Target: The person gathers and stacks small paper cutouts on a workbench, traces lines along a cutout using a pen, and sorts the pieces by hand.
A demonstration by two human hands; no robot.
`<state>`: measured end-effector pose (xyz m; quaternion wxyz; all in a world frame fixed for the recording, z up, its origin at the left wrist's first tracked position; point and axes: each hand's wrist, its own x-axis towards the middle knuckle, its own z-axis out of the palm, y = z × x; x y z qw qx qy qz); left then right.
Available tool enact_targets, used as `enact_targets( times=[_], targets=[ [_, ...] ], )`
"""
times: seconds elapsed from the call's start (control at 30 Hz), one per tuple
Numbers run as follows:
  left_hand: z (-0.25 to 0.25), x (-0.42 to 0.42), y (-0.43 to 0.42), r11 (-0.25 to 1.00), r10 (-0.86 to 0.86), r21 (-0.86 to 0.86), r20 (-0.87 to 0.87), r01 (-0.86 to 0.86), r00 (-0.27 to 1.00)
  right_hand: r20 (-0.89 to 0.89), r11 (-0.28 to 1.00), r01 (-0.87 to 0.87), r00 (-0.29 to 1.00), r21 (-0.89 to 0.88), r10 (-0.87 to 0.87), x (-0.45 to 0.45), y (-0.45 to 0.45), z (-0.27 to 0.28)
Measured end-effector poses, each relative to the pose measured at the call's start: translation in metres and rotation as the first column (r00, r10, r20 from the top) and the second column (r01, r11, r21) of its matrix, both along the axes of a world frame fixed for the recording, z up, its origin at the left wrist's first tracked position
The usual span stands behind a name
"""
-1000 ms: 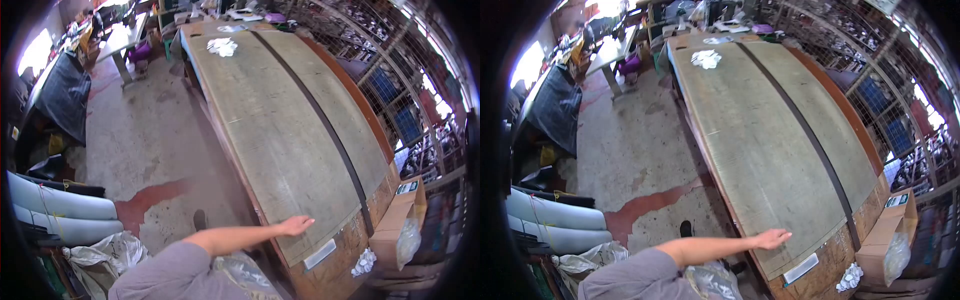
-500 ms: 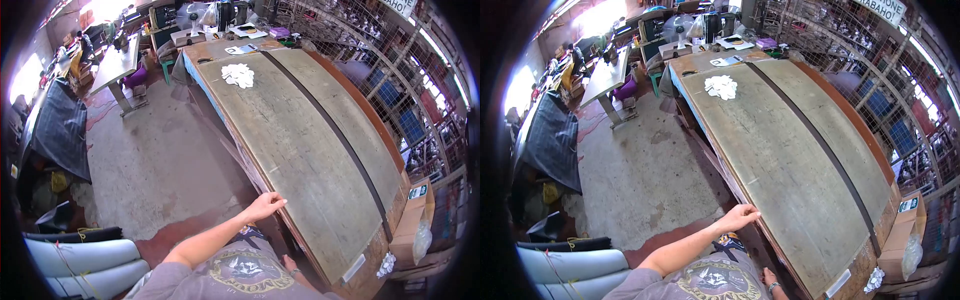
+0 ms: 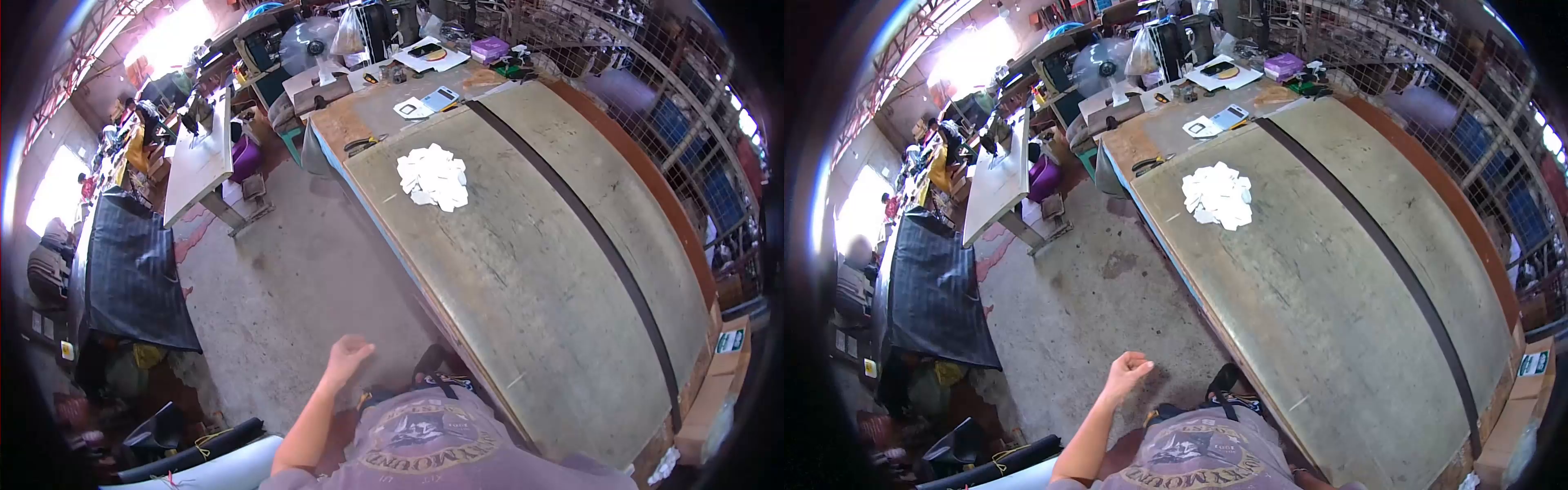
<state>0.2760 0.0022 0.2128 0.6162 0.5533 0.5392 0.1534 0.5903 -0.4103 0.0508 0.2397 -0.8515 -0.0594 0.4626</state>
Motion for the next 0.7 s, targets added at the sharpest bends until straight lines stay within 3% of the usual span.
enact_targets(
  times=[0.07,0.2,0.3,0.43,0.53,0.63,0.67,0.7],
  targets=[
    [0.019,0.004,0.02,0.999,0.036,-0.036,-0.029,-0.037,0.999,-0.017,0.995,0.019,1.0,0.096,-0.017,0.01,0.058,0.013],
    [-0.016,0.034,0.066,0.942,0.094,0.33,-0.11,-0.053,0.99,-0.076,0.978,0.052,0.996,0.204,-0.037,0.021,0.133,0.033],
    [-0.001,0.092,0.108,0.853,0.122,0.516,-0.048,-0.08,0.991,-0.127,0.974,0.096,0.989,0.203,-0.071,0.017,0.159,0.04],
    [0.013,0.15,0.192,0.706,-0.114,0.691,-0.106,0.155,0.988,-0.223,0.98,0.174,0.963,0.093,-0.15,-0.005,0.162,0.043],
    [-0.009,0.187,0.272,0.592,-0.249,0.79,-0.008,0.159,0.969,-0.283,0.965,0.262,0.924,-0.014,-0.255,-0.027,0.164,0.056],
    [-0.01,0.237,0.35,0.535,-0.41,0.812,0.005,0.236,0.912,-0.351,0.929,0.353,0.86,-0.114,-0.37,-0.046,0.179,0.092],
    [-0.006,0.254,0.373,0.453,-0.473,0.83,-0.086,0.326,0.877,-0.392,0.917,0.371,0.829,-0.149,-0.399,-0.054,0.189,0.112],
    [-0.004,0.266,0.388,0.446,-0.512,0.82,-0.096,0.36,0.853,-0.437,0.907,0.381,0.795,-0.178,-0.42,-0.057,0.198,0.132]
  ],
)
